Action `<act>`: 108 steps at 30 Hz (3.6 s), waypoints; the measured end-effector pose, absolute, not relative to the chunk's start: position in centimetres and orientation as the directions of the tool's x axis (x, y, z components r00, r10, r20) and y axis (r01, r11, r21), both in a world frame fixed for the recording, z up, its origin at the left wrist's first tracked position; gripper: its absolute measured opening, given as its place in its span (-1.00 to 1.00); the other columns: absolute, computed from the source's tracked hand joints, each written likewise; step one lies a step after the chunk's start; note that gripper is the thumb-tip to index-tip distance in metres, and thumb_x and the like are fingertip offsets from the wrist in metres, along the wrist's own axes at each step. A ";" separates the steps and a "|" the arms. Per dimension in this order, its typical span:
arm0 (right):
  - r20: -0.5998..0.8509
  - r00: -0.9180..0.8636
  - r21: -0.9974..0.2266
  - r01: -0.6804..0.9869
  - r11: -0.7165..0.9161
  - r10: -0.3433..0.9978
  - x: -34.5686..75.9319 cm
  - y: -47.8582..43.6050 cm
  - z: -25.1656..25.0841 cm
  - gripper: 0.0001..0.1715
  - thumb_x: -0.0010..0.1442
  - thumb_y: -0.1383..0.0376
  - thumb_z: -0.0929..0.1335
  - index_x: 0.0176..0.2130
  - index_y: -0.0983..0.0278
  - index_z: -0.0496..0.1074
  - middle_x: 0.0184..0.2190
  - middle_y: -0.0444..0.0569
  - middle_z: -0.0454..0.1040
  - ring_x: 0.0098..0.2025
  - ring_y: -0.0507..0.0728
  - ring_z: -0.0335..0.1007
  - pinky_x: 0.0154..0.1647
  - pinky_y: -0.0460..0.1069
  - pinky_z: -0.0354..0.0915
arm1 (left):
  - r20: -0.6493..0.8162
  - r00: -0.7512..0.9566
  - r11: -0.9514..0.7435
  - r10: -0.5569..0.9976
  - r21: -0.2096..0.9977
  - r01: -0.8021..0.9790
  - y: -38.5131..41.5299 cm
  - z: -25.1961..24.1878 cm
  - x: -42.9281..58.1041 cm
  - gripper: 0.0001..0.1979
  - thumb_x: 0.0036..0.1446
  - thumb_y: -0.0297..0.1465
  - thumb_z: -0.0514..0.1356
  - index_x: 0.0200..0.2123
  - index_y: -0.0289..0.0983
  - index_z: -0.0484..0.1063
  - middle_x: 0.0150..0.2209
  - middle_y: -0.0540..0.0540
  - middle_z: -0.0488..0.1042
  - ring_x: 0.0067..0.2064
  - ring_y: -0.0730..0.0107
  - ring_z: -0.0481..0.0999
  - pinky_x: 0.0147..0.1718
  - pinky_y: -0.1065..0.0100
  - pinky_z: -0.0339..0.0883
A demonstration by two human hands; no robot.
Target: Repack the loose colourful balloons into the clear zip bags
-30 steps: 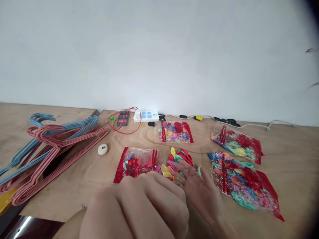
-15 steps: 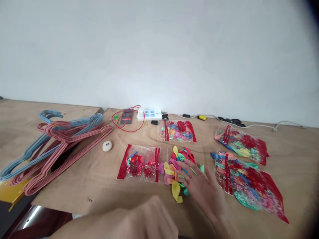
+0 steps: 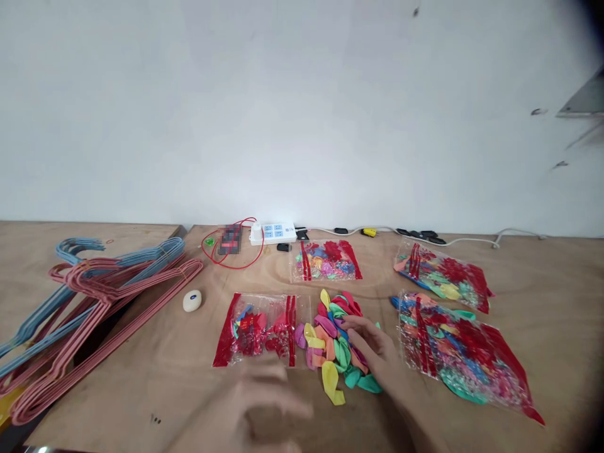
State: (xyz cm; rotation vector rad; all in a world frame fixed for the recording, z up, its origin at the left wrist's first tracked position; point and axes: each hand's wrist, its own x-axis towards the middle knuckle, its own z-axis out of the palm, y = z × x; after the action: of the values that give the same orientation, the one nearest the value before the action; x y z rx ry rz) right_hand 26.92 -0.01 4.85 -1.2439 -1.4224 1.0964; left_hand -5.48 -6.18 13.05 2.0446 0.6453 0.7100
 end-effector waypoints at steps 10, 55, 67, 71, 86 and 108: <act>0.200 -0.373 -0.440 0.792 0.423 0.906 25.2 4.0 5.6 -0.71 0.47 0.11 0.36 -0.02 0.12 0.66 -0.11 0.06 0.59 -0.03 0.28 0.54 -0.09 0.12 0.45 | 0.053 0.586 -0.561 0.808 0.371 0.740 6.1 7.0 -11.2 0.20 -0.15 0.13 0.56 0.51 0.01 0.17 0.45 -0.20 0.31 0.45 -0.28 0.24 0.43 -0.26 0.02; 0.340 -0.412 -0.556 0.636 0.534 0.845 20.5 2.5 5.1 -0.81 0.46 0.21 0.38 0.01 0.15 0.57 -0.17 0.03 0.63 -0.11 0.27 0.50 -0.07 0.16 0.38 | 0.150 0.438 -0.451 0.886 0.491 0.745 6.8 5.3 -16.9 -0.13 0.06 0.03 0.52 0.40 0.01 0.37 0.40 -0.14 0.41 0.39 -0.14 0.39 0.43 -0.17 0.16; 0.333 -0.719 -0.287 0.539 0.792 0.610 19.6 0.5 5.1 -0.89 0.37 0.21 0.45 -0.22 0.15 0.62 -0.14 0.01 0.68 0.02 0.34 0.47 0.11 0.31 0.28 | 0.151 0.429 -0.445 0.890 0.486 0.752 7.0 5.3 -16.7 -0.16 0.04 0.01 0.54 0.36 0.00 0.42 0.36 -0.15 0.45 0.36 -0.09 0.43 0.43 -0.14 0.11; 0.307 -0.711 -0.247 0.583 0.774 0.633 19.6 0.9 5.1 -0.85 0.42 0.31 0.39 -0.11 0.22 0.62 -0.09 0.03 0.67 0.01 0.34 0.46 0.12 0.31 0.28 | 0.166 0.439 -0.462 0.883 0.472 0.751 7.0 4.9 -16.8 -0.15 0.04 0.02 0.53 0.36 0.00 0.41 0.37 -0.14 0.45 0.36 -0.08 0.42 0.42 -0.12 0.11; 0.274 -0.541 -0.572 0.572 0.587 0.795 22.4 2.6 5.9 -0.61 0.53 0.28 0.32 0.22 0.01 0.56 0.13 -0.04 0.62 0.12 0.31 0.42 0.18 0.32 0.33 | 0.194 0.426 -0.466 0.884 0.449 0.762 7.2 4.1 -16.8 -0.20 0.03 0.06 0.52 0.30 -0.03 0.47 0.34 -0.13 0.48 0.33 -0.09 0.44 0.35 -0.07 0.22; 0.206 -0.642 -0.442 0.612 0.656 0.738 22.2 2.3 4.6 -0.77 0.44 0.11 0.44 0.04 0.00 0.66 0.13 -0.05 0.58 0.18 0.34 0.34 0.20 0.29 0.28 | 0.220 0.420 -0.474 0.880 0.440 0.763 7.1 3.9 -16.8 -0.20 0.03 0.06 0.53 0.30 -0.01 0.48 0.31 -0.12 0.51 0.30 -0.08 0.47 0.30 -0.06 0.25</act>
State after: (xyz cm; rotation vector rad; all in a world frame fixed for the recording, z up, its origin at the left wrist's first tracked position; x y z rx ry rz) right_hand 22.16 2.35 4.62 -1.0668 -2.5063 0.4734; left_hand -16.77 7.09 3.94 2.4054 1.4295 0.6196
